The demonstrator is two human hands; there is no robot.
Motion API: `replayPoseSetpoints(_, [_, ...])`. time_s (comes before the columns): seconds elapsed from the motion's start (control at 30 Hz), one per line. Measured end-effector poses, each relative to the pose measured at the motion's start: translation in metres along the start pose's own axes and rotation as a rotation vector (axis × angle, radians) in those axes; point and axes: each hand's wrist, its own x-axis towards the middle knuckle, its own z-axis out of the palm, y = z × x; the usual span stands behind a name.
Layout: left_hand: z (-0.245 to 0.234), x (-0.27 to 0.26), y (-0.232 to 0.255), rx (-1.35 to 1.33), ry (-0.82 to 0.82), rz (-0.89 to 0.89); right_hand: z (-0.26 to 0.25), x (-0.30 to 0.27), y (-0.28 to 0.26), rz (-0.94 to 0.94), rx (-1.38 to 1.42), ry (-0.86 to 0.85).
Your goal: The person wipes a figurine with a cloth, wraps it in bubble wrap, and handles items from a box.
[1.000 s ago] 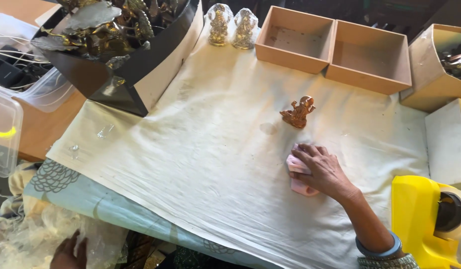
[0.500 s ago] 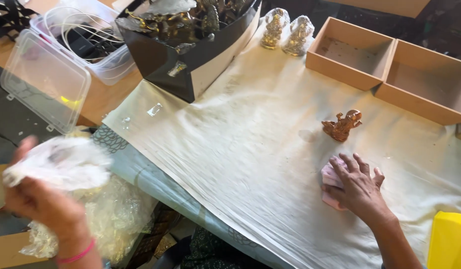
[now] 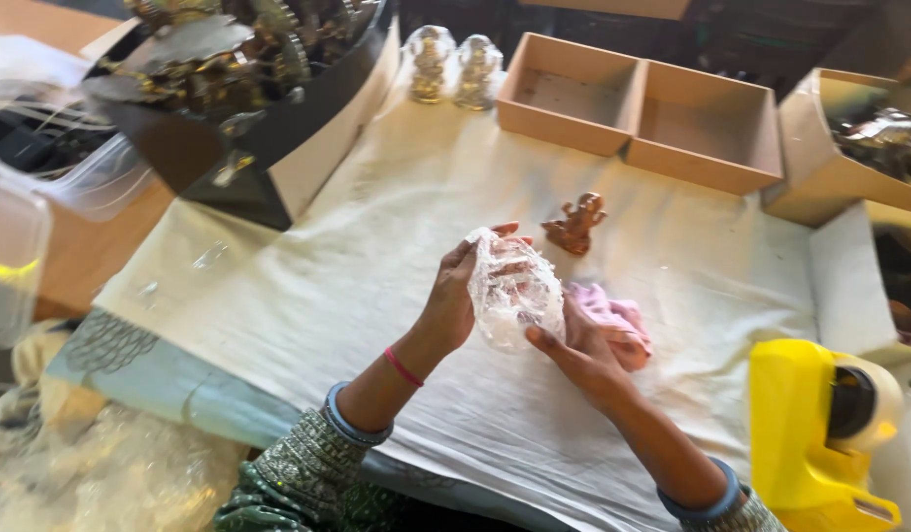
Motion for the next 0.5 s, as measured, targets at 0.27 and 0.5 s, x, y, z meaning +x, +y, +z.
replayPoseSetpoints(0.27, [-0.036,0.024,-0.055,0.16,0.3,-0.047,-0.029,0.016,0.039,0.121,0.253,0.359])
replayPoseSetpoints(0.5, [-0.059,0.007,-0.092,0.433,0.174,-0.154,-0.019,0.023,0.024,0.13,0.201,0.345])
